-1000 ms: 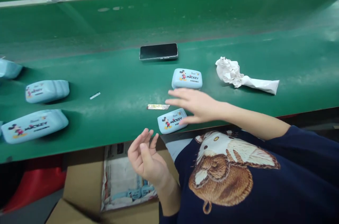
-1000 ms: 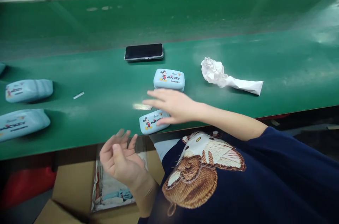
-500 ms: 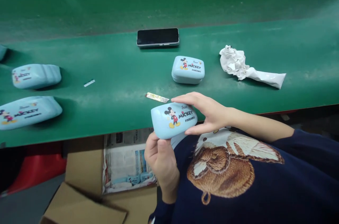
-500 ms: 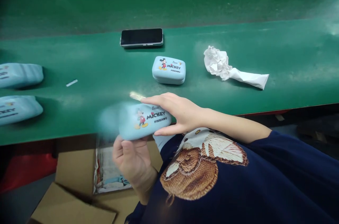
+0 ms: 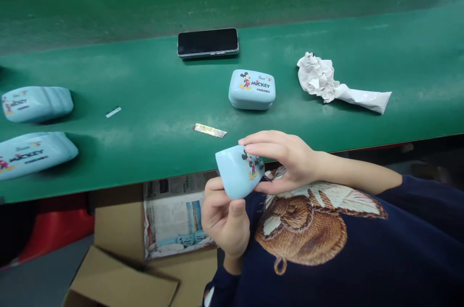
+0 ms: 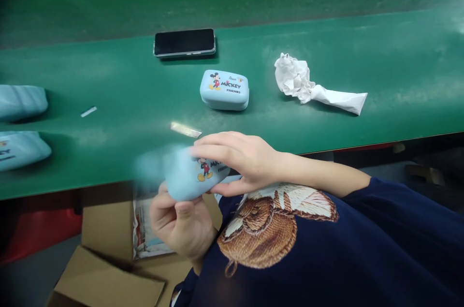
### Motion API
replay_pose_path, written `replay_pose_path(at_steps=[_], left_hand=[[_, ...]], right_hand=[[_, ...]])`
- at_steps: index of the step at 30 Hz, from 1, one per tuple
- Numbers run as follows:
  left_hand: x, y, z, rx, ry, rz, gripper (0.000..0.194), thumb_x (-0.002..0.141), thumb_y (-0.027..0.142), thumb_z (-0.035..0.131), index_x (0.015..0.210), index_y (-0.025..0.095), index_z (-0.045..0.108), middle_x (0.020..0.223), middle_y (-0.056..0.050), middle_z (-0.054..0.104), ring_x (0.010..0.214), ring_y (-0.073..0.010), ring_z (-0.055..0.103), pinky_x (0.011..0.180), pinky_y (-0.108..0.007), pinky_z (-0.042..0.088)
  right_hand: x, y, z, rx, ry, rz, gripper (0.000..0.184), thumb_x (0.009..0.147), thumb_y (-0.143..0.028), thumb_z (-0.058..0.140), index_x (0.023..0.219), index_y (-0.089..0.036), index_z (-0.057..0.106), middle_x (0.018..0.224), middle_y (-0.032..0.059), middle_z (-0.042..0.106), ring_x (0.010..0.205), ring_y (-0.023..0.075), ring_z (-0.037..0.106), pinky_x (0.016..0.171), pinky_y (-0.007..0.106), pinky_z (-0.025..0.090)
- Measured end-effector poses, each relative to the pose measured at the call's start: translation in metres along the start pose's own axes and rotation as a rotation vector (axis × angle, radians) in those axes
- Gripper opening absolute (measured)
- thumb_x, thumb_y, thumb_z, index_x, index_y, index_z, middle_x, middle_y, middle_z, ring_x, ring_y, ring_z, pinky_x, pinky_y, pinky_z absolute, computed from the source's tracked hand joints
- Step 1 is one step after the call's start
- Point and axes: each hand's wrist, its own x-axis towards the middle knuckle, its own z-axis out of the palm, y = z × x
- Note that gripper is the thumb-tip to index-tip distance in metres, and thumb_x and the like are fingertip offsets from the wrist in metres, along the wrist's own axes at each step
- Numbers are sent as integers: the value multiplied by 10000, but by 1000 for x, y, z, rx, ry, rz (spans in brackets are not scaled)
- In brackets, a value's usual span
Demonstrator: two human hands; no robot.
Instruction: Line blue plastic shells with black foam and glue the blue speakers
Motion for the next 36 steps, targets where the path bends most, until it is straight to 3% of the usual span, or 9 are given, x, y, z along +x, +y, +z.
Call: replay_pose_path(at_steps=[7, 12, 15, 18, 20, 24, 27, 31, 36], left_hand=[[8, 4, 3, -209, 135, -245, 214, 797, 453, 806, 807, 259, 718, 693, 61, 703, 561, -121, 616, 454, -194, 485], [4, 4, 9, -206, 180, -313, 116, 858, 422, 758, 880, 309, 749, 823, 61, 771, 666, -133, 708, 596, -232, 607], [0, 5, 15, -143, 221, -253, 89, 847, 406, 775, 900, 337, 755, 876, 74, 781, 731, -141, 738, 652, -262, 643], [2, 7, 19, -127, 252, -165, 110, 808, 413, 811, 891, 363, 759, 917, 111, 789, 732, -128, 747, 618, -234, 647], [8, 8, 15, -251, 231, -249, 138, 815, 431, 805, 909, 339, 766, 959, 109, 801, 739, -112, 755, 571, -163, 620], [25, 6, -4, -758, 28, -580, 181, 844, 294, 797, 999, 209, 763, 1079, 47, 796, 898, -59, 763, 553, 24, 496], [32, 2, -16, -928, -37, -684, 201, 882, 195, 745, 1078, 151, 735, 1111, 9, 784, 731, 20, 739, 650, 80, 440], [29, 3, -9, -891, -9, -677, 181, 947, 229, 644, 1097, 176, 731, 1131, 18, 783, 898, -18, 752, 614, 36, 486], [18, 7, 13, -460, 253, -580, 386, 1055, 371, 400, 1094, 233, 758, 1112, -20, 795, 996, -153, 750, 646, -186, 610]], right_hand=[[-3, 4, -10, 29, 95, 31, 615, 942, -371, 625, 1474, -206, 363, 1361, 130, 591, 1313, 243, 557, 1071, 428, 506], [4, -4, -19, 21, 101, 70, 664, 950, -370, 552, 1542, -232, 284, 1447, 104, 535, 1355, 261, 514, 1130, 467, 470], [7, -7, -23, 47, 108, 56, 759, 913, -322, 613, 1576, -252, 248, 1475, 92, 515, 1372, 249, 497, 1157, 436, 459], [5, -5, -30, 77, 170, 155, 807, 893, -314, 644, 1586, -310, 231, 1528, 80, 457, 1374, 264, 500, 1155, 477, 461], [2, -3, -36, 68, 186, 261, 787, 916, -369, 623, 1583, -369, 204, 1560, 65, 420, 1376, 284, 500, 1126, 519, 482], [-6, 1, -41, 13, 177, 342, 806, 927, -503, 596, 1578, -426, 127, 1580, 54, 386, 1393, 319, 482, 1093, 564, 503], [-9, 3, -40, -16, 151, 354, 830, 922, -513, 590, 1583, -421, 96, 1578, 57, 386, 1390, 318, 485, 1107, 570, 492], [-4, -2, -39, -40, 132, 286, 819, 932, -460, 583, 1591, -393, 101, 1581, 46, 388, 1411, 305, 466, 1153, 560, 455], [13, -17, -36, -93, -11, 118, 802, 978, -399, 552, 1611, -298, 70, 1539, 40, 475, 1387, 214, 495, 1187, 408, 431]])
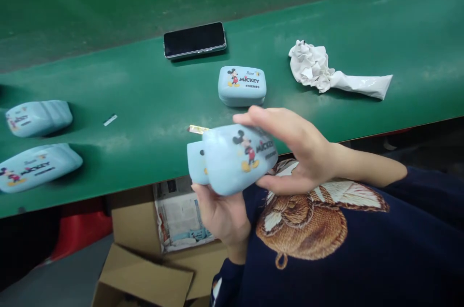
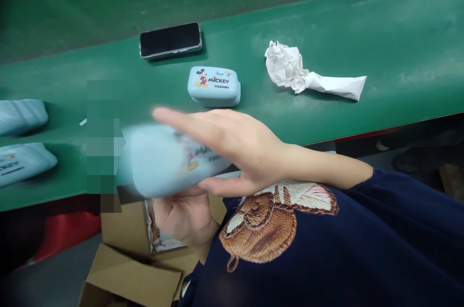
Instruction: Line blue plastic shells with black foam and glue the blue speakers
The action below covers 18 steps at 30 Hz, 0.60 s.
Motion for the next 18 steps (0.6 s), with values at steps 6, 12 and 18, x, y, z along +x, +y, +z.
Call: replay_pose_path(at_steps=[6, 12, 18], left_hand=[[2, -4, -7, -50, -2, -202, 290, 1010, 313, 496, 978, 214, 766, 905, -19, 808, 798, -129, 724, 492, -145, 503], [-12, -10, 15, 186, 101, 25, 256, 957, 389, 596, 987, 240, 802, 975, -29, 805, 1014, -211, 729, 826, -282, 589], [-18, -12, 23, 205, 30, 113, 388, 903, 593, 617, 1038, 273, 792, 1088, -23, 787, 1190, -257, 672, 900, -321, 582]], right_hand=[[11, -6, -8, -7, -15, 85, 763, 1009, -446, 506, 1585, -331, 20, 1667, 49, 272, 1433, 233, 457, 1201, 417, 403], [10, -4, 9, -155, -103, -46, 577, 1033, -433, 488, 1465, -77, 348, 1488, 162, 542, 1272, 272, 589, 1037, 428, 516], [3, 0, 26, -204, -196, -10, 588, 1016, -500, 522, 1451, -111, 448, 1512, 157, 521, 1305, 283, 569, 1004, 441, 518]])
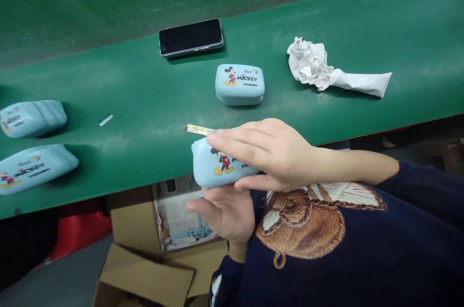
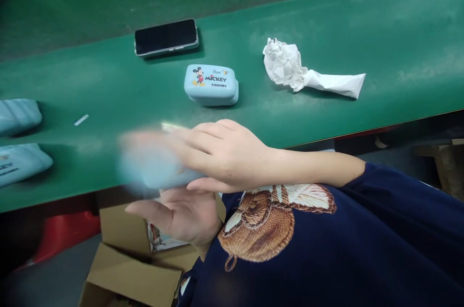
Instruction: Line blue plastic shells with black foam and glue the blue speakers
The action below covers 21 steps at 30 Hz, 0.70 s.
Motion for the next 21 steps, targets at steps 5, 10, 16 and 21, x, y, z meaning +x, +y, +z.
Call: replay_pose_path(at_steps=[5, 10, 16, 21], left_hand=[[10, 0, -8, -51, 21, -137, 360, 908, 511, 652, 1168, 280, 746, 1192, -37, 764, 1263, -266, 628, 1008, -371, 543], [32, 1, -25, -256, -4, -368, 383, 1005, 454, 521, 1327, 287, 646, 1211, -6, 764, 1223, -128, 643, 875, -170, 541], [39, -2, -35, -364, -124, -375, 309, 1018, 394, 531, 1290, 332, 662, 1110, 46, 792, 1079, -72, 703, 787, -98, 525], [29, -5, -14, -168, 69, -320, 445, 1024, 524, 433, 1299, 267, 670, 1302, -30, 721, 1318, -188, 589, 1009, -289, 538]], right_hand=[[-1, 3, -5, 70, 92, -47, 640, 1033, -503, 491, 1514, -106, 348, 1523, 183, 496, 1360, 268, 518, 1083, 437, 468], [-6, 7, -20, 206, 135, 140, 631, 1058, -512, 400, 1603, -293, 169, 1585, 64, 427, 1439, 254, 444, 1184, 456, 393], [-13, 8, -21, 493, 125, 275, 590, 1046, -495, 458, 1575, -300, 283, 1599, 56, 416, 1427, 215, 462, 1186, 416, 403], [-14, 2, -6, 774, 56, 362, 670, 999, -396, 579, 1574, -197, 297, 1596, 129, 412, 1399, 228, 499, 1137, 376, 455]])
